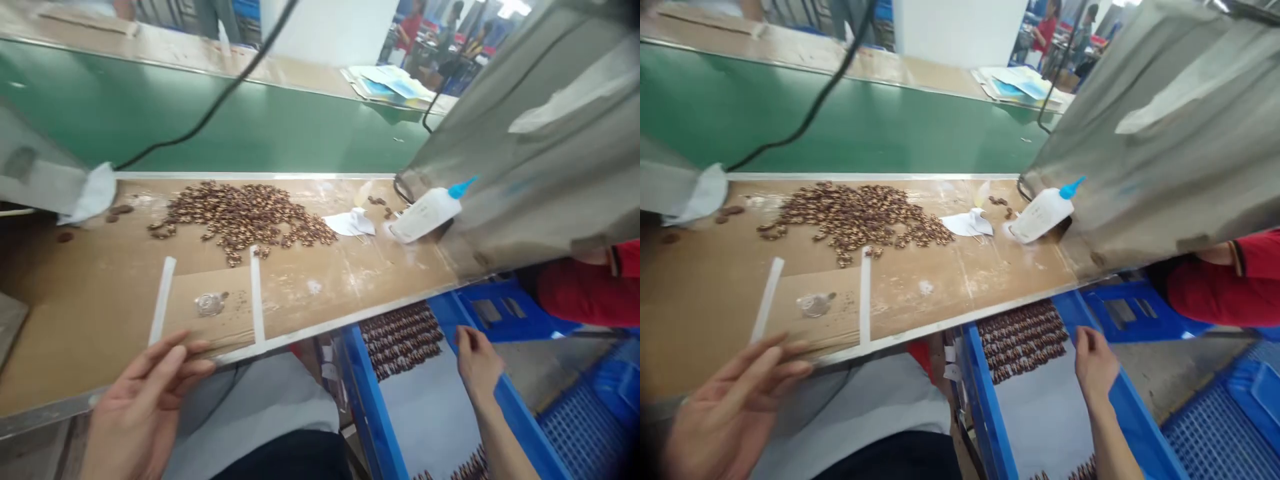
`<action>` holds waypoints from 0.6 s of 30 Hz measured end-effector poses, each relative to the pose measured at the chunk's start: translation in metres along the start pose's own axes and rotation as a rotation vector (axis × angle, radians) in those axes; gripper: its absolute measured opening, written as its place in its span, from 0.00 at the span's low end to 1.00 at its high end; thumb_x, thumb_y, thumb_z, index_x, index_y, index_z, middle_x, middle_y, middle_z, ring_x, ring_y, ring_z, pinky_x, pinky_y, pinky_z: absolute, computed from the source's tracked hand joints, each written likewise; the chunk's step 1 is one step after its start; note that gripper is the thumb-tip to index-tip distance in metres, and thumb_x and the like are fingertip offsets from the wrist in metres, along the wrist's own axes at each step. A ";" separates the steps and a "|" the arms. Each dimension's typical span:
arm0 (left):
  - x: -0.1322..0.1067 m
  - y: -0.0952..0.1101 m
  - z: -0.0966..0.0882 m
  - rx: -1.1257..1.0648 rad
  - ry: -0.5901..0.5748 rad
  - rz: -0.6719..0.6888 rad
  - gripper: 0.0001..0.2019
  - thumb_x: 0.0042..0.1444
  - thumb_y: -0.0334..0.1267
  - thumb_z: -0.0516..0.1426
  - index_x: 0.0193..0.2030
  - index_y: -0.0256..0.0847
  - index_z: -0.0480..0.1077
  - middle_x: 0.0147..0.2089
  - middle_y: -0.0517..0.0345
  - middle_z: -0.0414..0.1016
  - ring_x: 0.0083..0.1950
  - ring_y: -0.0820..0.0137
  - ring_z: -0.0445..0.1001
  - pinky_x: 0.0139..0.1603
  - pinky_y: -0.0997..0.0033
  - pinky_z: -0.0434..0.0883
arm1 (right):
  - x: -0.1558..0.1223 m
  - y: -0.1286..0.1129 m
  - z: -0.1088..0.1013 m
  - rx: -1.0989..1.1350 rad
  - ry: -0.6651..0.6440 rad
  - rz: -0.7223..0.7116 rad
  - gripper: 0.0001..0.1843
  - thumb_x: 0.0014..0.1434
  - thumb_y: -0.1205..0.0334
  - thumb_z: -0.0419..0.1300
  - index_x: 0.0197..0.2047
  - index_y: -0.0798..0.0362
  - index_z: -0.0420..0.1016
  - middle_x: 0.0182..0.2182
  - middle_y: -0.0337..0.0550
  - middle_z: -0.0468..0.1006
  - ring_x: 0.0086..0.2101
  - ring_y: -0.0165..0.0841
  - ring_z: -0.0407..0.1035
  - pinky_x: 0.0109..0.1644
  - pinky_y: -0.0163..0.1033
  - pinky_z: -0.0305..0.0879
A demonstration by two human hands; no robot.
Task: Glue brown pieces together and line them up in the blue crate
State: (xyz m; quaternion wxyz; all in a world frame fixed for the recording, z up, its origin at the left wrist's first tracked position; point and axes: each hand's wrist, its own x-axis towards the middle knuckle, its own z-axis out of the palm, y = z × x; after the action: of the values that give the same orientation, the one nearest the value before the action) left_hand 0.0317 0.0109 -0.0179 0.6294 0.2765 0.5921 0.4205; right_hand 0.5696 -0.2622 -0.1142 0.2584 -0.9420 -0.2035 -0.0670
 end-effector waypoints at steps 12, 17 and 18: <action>-0.013 0.013 -0.036 -0.087 -0.014 0.046 0.24 0.52 0.48 0.80 0.53 0.45 0.86 0.47 0.54 0.92 0.39 0.65 0.89 0.48 0.74 0.87 | -0.075 -0.409 0.059 0.416 -0.560 -0.953 0.09 0.76 0.66 0.64 0.50 0.48 0.88 0.48 0.42 0.90 0.48 0.36 0.84 0.56 0.40 0.77; -0.025 0.021 -0.112 -0.119 0.210 0.151 0.21 0.53 0.49 0.80 0.51 0.47 0.86 0.45 0.57 0.92 0.41 0.64 0.90 0.49 0.74 0.87 | -0.077 -0.458 0.082 0.259 -0.568 -0.941 0.08 0.69 0.61 0.71 0.35 0.48 0.87 0.32 0.41 0.89 0.34 0.38 0.81 0.41 0.39 0.71; -0.030 0.023 -0.126 -0.129 0.268 0.184 0.21 0.52 0.48 0.80 0.51 0.46 0.86 0.45 0.56 0.92 0.40 0.64 0.90 0.48 0.72 0.87 | -0.078 -0.461 0.080 0.252 -0.582 -0.953 0.10 0.67 0.59 0.72 0.32 0.48 0.86 0.30 0.42 0.88 0.32 0.39 0.80 0.39 0.40 0.69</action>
State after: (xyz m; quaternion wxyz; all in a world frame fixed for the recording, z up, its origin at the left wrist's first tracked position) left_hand -0.0949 -0.0218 -0.0015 0.5203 0.2301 0.6147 0.5463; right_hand 0.3072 0.1131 0.0113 0.2433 -0.6878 -0.6749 0.1111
